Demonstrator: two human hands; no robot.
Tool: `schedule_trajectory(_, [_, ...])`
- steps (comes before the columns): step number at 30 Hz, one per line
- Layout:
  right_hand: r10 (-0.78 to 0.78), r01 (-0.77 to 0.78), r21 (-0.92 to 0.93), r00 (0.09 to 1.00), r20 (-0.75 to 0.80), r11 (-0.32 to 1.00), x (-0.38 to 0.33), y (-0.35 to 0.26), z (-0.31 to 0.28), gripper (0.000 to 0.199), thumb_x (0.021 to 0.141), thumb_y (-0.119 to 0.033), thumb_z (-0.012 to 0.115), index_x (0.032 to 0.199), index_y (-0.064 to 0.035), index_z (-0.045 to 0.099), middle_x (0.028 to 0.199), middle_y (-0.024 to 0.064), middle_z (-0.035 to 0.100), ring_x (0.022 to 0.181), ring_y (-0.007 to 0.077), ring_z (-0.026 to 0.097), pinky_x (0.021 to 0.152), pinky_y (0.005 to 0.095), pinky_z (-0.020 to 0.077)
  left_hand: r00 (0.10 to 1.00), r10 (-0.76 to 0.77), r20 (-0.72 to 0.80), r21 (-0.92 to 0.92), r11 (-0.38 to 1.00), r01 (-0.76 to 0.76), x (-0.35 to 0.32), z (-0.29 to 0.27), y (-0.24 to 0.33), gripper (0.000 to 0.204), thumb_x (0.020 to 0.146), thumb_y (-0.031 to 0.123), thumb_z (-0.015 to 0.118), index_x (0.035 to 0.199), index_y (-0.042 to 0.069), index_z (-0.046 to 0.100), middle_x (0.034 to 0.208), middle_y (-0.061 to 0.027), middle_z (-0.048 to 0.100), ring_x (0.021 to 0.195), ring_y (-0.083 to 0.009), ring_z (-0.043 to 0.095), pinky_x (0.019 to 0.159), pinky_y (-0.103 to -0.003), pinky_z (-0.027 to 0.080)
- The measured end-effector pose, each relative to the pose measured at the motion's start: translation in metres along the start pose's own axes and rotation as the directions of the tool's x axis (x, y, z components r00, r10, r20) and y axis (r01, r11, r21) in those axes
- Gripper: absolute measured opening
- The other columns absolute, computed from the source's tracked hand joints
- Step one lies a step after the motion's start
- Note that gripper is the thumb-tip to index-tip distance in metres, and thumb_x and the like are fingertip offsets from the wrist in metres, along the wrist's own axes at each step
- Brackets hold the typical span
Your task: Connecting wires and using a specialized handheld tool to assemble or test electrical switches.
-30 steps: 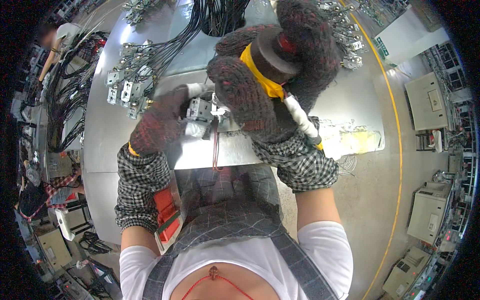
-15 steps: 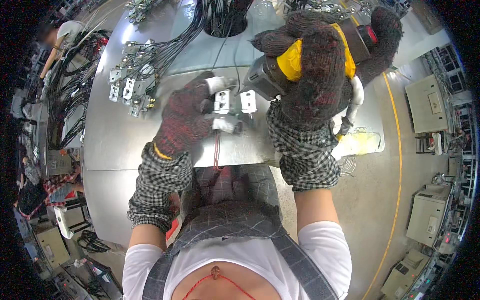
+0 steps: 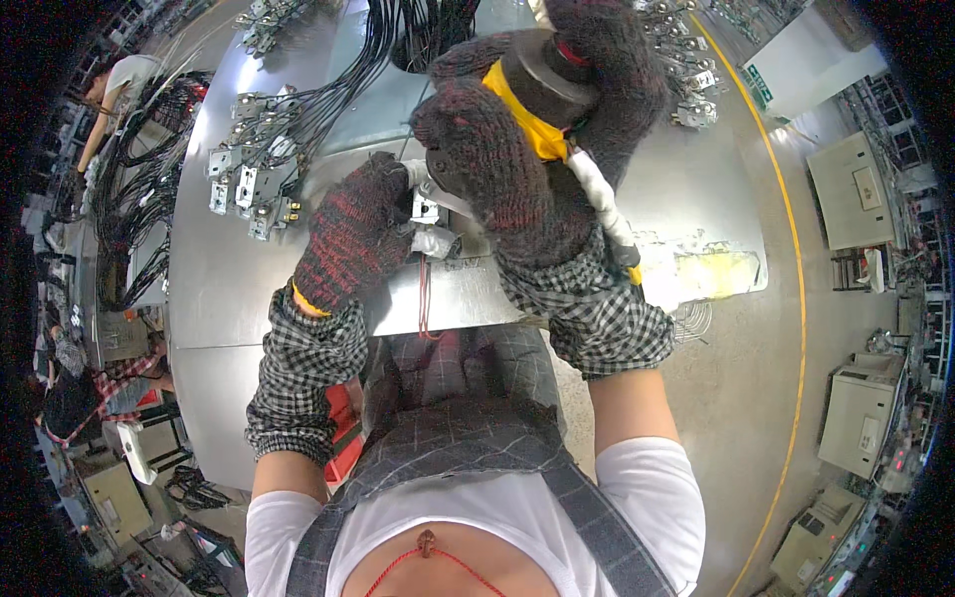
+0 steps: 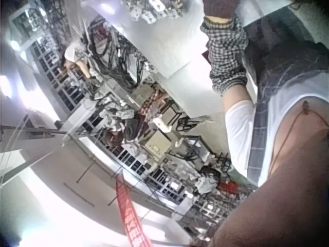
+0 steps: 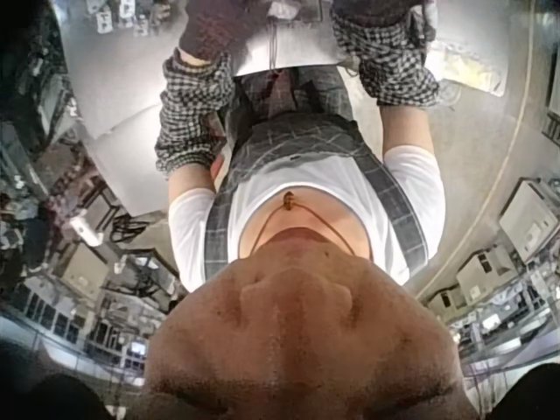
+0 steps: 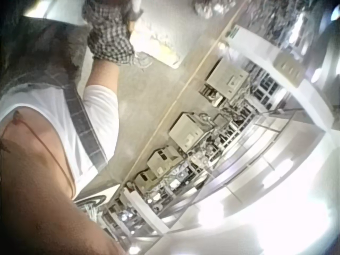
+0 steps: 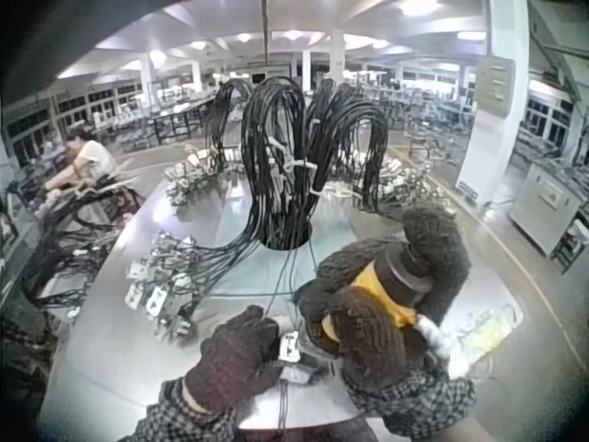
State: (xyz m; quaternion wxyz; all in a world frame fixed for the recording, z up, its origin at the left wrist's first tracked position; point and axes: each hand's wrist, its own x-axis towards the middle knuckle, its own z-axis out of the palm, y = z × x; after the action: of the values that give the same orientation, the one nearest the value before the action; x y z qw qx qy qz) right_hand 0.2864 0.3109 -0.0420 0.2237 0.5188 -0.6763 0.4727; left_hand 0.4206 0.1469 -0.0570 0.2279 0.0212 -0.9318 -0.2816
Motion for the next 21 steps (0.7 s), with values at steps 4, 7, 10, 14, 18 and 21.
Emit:
schedule_trajectory(4, [-0.088,0.164,-0.371,0.973,0.212,0.914,-0.004,0.003,0.001,0.057,0.094,-0.018,0.066,0.141,-0.0103,0.036,0.116,0.0135,0.060,0.102,0.0242,0.062,0.089,0.0382,0.0543,0.999,-0.029,0.026,0.002,1.000,0.029,0.000,-0.007,0.013,0.060,0.068,0.041,0.082,0.115,0.008,0.065,0.094,-0.0112,0.067,0.087,-0.0321,0.064,0.078,-0.043,0.051])
schedule_trajectory(7, [-0.102,0.129,-0.160,0.980,0.169,0.979,-0.003,-0.008,0.005,0.060,0.093,-0.016,0.066,0.143,-0.0115,0.033,0.114,0.0140,0.060,0.100,0.0244,0.063,0.086,0.0395,0.0552,0.999,0.030,-0.045,0.019,0.999,-0.029,-0.011,0.002,0.003,0.063,0.067,0.039,0.084,0.117,0.007,0.065,0.094,-0.0120,0.067,0.087,-0.0322,0.064,0.077,-0.043,0.050])
schedule_trajectory(10, [0.046,-0.023,0.302,0.997,-0.069,0.953,0.008,-0.021,0.001,0.062,0.092,-0.014,0.066,0.144,-0.0127,0.031,0.113,0.0145,0.060,0.097,0.0245,0.064,0.084,0.0408,0.0562,0.996,0.014,-0.084,-0.068,0.997,-0.020,-0.015,0.006,0.004,0.060,0.069,0.033,0.082,0.120,0.007,0.064,0.093,-0.0128,0.067,0.087,-0.0326,0.064,0.077,-0.043,0.049])
schedule_trajectory(14, [0.271,-0.096,0.646,0.946,-0.178,0.757,0.024,-0.037,0.000,0.066,0.091,-0.011,0.067,0.145,-0.0144,0.028,0.111,0.0152,0.061,0.094,0.0247,0.065,0.081,0.0426,0.0574,0.999,-0.034,0.007,-0.141,0.989,0.035,-0.011,0.004,-0.003,0.052,0.076,0.026,0.077,0.122,0.007,0.064,0.090,-0.0129,0.066,0.088,-0.0330,0.065,0.079,-0.043,0.049])
schedule_trajectory(18, [0.307,-0.130,0.698,0.942,-0.135,0.705,0.030,-0.046,0.006,0.070,0.091,-0.008,0.067,0.146,-0.0161,0.025,0.108,0.0159,0.061,0.091,0.0249,0.066,0.077,0.0444,0.0586,0.998,-0.057,0.042,-0.124,0.990,0.061,-0.015,-0.003,-0.001,0.054,0.078,0.031,0.076,0.125,0.009,0.062,0.095,-0.0131,0.065,0.091,-0.0333,0.064,0.081,-0.041,0.050])
schedule_trajectory(21, [0.319,-0.101,0.723,0.932,-0.172,0.684,0.034,-0.048,0.008,0.073,0.090,-0.006,0.067,0.148,-0.0173,0.023,0.107,0.0164,0.062,0.088,0.0251,0.066,0.075,0.0457,0.0595,0.999,-0.008,-0.052,0.303,0.953,0.023,-0.032,-0.011,0.003,0.061,0.077,0.035,0.078,0.130,0.011,0.058,0.105,-0.0143,0.064,0.097,-0.0331,0.064,0.081,-0.040,0.051])
